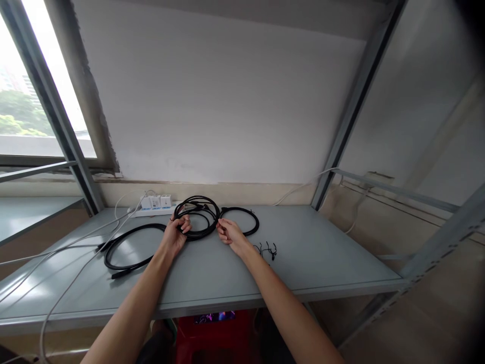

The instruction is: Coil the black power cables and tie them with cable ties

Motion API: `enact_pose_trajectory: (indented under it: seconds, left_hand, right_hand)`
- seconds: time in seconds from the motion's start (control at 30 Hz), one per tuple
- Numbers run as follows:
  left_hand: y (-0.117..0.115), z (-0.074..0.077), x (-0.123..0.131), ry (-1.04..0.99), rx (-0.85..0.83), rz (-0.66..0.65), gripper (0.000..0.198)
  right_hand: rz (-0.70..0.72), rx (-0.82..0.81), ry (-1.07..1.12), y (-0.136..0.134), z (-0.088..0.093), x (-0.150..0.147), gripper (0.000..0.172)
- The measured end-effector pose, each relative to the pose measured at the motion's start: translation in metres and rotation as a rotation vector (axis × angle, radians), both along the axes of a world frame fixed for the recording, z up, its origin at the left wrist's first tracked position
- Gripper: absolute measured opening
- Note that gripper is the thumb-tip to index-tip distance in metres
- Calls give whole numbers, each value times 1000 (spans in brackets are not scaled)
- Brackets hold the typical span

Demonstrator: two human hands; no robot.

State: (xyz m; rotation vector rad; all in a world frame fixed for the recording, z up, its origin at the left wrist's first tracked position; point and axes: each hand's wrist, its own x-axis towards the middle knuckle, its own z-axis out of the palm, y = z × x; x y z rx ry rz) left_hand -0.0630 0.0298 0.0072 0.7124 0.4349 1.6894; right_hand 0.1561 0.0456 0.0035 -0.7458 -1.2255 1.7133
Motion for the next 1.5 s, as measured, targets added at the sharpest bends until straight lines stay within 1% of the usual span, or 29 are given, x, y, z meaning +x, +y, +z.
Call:
enact_pose_trajectory:
  seconds: [0.17,0.27,0.33,0.4,0.47,0.5,0.53,0.6,0.67,0.73,0.8,0.93,1.03,1.13,1.27,1.37,1.5]
  left_hand:
    - [0,1,-1,-25,-34,3,44]
    - [0,2,-1,-33,-53,7,42]
    - [-2,3,-1,-35,-62,14,39]
    - [-3,4,-1,-34,-71,26,34]
    - [-4,5,-1,-34,-87,44,31]
    - [-4,6,-1,-37,-97,53,31]
    - [-5,6,-1,-41,-106,60,31]
    - [-5,7,-1,-54,-118,68,32]
    - [-4,6,-1,-69,-126,69,32]
    - [-4,5,-1,-81,-130,73,32]
    - [-3,4,-1,-90,-126,76,32]
    - [-2,2,-1,-86,-118,59,33]
    - [-1,1,0,-85,-118,59,34]
    - [-2,2,0,-95,-119,65,35]
    - [-5,6,1,-104,-141,54,33]
    - [-6,8,1,-118,-152,60,32]
    - [-7,9,2,-121,-152,58,32]
  right_hand:
    - [11,-1,-8,2,2,4,39]
    - [-24,62,-138,0,2,5,32]
    - [-85,199,-330,-2,2,6,25]
    - [-203,437,-604,-6,2,6,21]
    - [-328,678,-894,-10,3,6,23]
    - [-373,768,-1014,-12,3,6,24]
    - [-406,831,-1104,-14,4,5,25]
    - [-450,899,-1190,-16,4,5,28]
    - [-489,915,-1168,-16,3,5,27]
    - [-485,897,-1093,-15,2,6,25]
    - [-444,861,-1000,-13,-1,8,24]
    - [-357,781,-837,-7,-3,10,29]
    - [-327,738,-762,-4,-5,9,30]
    - [-288,701,-709,-1,-7,8,26]
    - [-279,703,-696,0,-10,8,17]
    - [-323,706,-740,-1,-10,8,17]
    - [-386,733,-858,-3,-7,10,18]
